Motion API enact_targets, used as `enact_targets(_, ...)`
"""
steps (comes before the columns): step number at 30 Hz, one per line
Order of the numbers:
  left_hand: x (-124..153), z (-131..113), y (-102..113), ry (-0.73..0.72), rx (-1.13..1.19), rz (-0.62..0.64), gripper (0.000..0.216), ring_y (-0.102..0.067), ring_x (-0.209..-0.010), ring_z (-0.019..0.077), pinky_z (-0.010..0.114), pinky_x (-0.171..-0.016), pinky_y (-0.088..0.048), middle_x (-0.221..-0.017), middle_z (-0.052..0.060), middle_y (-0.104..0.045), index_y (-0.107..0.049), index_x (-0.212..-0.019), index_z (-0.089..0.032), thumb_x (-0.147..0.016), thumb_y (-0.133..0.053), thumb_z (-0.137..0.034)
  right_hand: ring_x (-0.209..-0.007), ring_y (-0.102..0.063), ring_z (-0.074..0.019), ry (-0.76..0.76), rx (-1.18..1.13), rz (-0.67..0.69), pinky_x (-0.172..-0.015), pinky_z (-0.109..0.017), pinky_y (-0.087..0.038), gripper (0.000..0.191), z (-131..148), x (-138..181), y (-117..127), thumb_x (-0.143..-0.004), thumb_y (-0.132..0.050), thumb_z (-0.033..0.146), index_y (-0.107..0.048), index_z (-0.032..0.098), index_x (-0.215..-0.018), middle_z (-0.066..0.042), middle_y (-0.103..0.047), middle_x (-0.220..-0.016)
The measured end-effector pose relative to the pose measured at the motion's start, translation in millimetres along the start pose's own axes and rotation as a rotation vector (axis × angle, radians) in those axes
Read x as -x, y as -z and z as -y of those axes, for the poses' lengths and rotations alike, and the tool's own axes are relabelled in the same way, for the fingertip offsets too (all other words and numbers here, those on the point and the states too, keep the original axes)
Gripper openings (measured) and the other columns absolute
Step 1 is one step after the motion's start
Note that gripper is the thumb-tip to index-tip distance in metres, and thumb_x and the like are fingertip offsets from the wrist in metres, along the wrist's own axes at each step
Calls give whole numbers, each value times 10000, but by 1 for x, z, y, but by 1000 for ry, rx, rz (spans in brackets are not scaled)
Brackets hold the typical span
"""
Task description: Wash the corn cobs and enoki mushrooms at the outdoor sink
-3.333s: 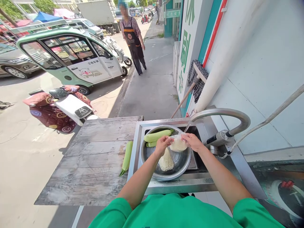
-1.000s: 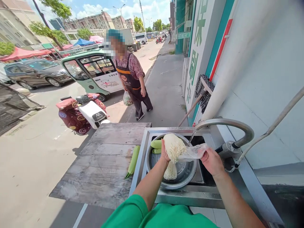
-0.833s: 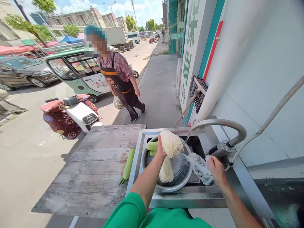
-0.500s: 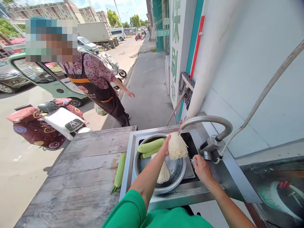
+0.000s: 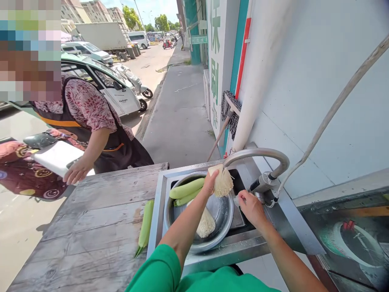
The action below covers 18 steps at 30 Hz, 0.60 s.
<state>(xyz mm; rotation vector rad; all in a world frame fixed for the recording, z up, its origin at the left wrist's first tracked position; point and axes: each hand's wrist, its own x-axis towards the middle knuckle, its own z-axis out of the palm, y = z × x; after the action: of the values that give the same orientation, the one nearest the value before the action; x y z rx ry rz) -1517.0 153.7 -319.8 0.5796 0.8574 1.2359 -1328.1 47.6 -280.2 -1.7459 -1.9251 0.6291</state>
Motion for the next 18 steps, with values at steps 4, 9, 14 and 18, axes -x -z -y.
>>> enact_targets(4,6,-1,8,-35,-128,-4,805,-689,-1122,337,445,-976,-556,-1229,159,-725,-650,-1239,-183,-602,-922,-593,-826,-624,-223,29,-78,-241,-771,-335,-430,257,14,-19,12,-965,-396,373,-612,245,-909,-70,-705,-865)
enact_targets(9,13,0,11,-13,-258,94,769,-679,-1141,357,510,-1025,-529,-1233,160,-722,-660,-1234,-197,-607,-928,-552,-701,-592,-214,-176,-286,-394,-682,-336,-420,265,17,-71,13,-860,-482,445,-567,228,-986,-41,-677,-759)
enact_targets(14,16,-1,13,83,-138,129,732,-684,-1161,355,501,-1051,-521,-1221,150,-735,-669,-1247,-194,-663,-883,-580,-599,-483,-160,-299,-680,-245,-596,-302,-405,415,16,-112,8,-715,-611,571,-618,225,-942,44,-559,-629)
enact_targets(18,18,8,20,418,119,123,719,-691,-1160,380,511,-1073,-505,-1094,194,-765,-702,-1190,-119,-805,-668,-725,-724,-570,-183,-188,-865,-234,-667,-322,-477,325,33,-135,3,-702,-708,498,-627,233,-874,-3,-645,-739)
